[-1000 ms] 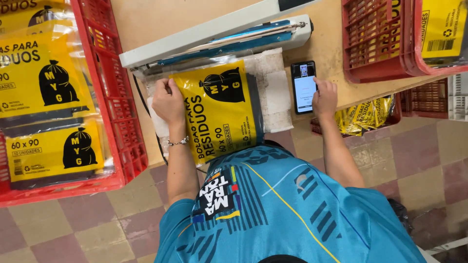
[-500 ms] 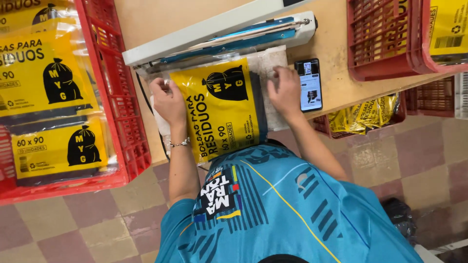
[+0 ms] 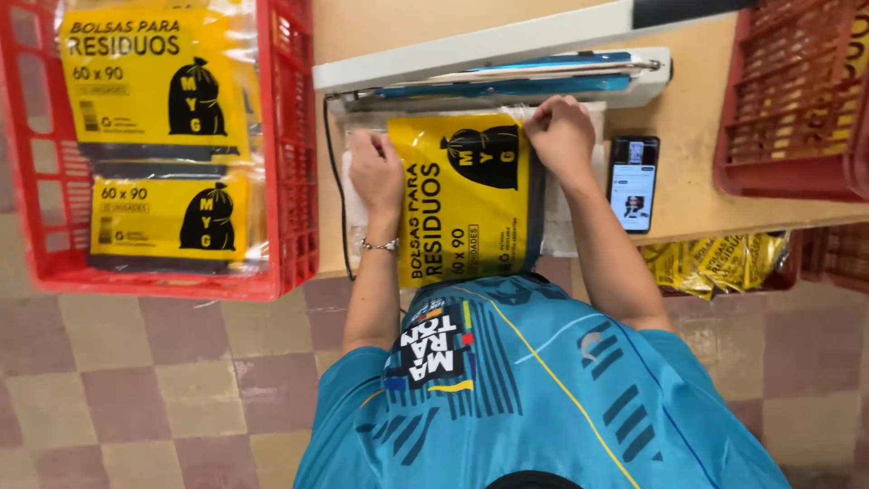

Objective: Sealing plastic bags using a manual heat sealer and organizing them into crates.

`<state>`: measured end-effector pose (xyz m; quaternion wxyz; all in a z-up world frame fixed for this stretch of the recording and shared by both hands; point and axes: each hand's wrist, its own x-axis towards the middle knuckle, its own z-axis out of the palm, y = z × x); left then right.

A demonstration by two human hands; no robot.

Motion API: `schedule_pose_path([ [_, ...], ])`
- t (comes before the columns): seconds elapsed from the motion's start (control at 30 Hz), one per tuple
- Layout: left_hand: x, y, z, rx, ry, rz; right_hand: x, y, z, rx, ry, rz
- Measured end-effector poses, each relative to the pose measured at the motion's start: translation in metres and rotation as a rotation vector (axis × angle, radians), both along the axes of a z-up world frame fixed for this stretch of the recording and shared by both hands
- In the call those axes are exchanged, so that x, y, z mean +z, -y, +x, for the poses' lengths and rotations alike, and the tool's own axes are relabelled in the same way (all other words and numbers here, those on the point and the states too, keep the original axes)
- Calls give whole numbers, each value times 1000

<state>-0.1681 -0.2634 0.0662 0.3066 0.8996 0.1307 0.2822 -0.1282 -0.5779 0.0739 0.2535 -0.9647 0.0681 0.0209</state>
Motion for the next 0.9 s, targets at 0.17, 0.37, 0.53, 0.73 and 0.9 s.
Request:
schedule_pose_path([
  [0.17,-7,1,2,16,-17,-11,17,-6,-4,7,188,-94],
  [0.37,16,2,-2,-86,-88,-48,32,-32,0,200,163,-212],
  [0.53,21,5,-3,-72,-79,-60,41,-21,-22,-23,74,322],
  [0.73,20,10,1,-90,-191,-73,40,1,-27,-185,137,714],
  [0.9,11,20,22,-106,-207,-59,19,14,-12,-166,378,699],
])
